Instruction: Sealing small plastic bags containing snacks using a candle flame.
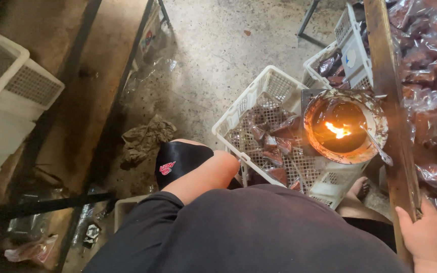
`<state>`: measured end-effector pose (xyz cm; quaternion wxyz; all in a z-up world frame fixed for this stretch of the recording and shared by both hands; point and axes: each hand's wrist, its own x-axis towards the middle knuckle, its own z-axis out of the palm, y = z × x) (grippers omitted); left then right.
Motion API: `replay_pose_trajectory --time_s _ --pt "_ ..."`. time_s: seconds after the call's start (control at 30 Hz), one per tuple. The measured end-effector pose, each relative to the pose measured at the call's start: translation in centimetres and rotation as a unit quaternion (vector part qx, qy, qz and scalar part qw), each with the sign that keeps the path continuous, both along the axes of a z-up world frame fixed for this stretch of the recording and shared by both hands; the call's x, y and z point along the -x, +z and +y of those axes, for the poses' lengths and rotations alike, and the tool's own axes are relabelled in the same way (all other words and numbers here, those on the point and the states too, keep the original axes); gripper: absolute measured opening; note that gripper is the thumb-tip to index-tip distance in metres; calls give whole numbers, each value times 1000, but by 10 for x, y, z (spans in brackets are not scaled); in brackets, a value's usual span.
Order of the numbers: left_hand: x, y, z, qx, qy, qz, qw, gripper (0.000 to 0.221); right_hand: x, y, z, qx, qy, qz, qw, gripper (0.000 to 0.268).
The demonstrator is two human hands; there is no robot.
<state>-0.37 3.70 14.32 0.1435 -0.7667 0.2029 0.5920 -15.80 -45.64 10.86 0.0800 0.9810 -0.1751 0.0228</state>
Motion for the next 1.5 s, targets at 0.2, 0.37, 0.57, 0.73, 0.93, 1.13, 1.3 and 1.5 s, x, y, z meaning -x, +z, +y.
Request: replay_pose_trajectory --time_s 0.2,0.37,0.57,0.73,0.93,1.13,1.3,1.5 --pt "5 14 -7 -19 -89 -25 996 60 -7 14 13 -10 -31 25 999 73" --pt "11 8 -4 -33 -149 -40 987 60 -9 20 20 -22 -54 29 998 74" --pt "-22 -78 14 23 31 -185 982 62 -11 34 30 -56 -45 20 997 68" --pt "-39 -91 35 31 279 -213 936 46 -13 71 56 -86 -58 70 992 71" --pt "-31 -88 47 27 284 -230 930 34 -11 73 58 -121 -66 45 989 73" --pt "-19 -84 50 48 248 -264 931 33 -10 85 65 -147 -70 52 985 71" --pt "-15 -88 54 54 253 -266 929 36 -8 78 57 -151 -59 45 986 72" --pt "-48 -139 63 56 337 -219 914 45 -5 63 47 -140 -48 25 989 71"
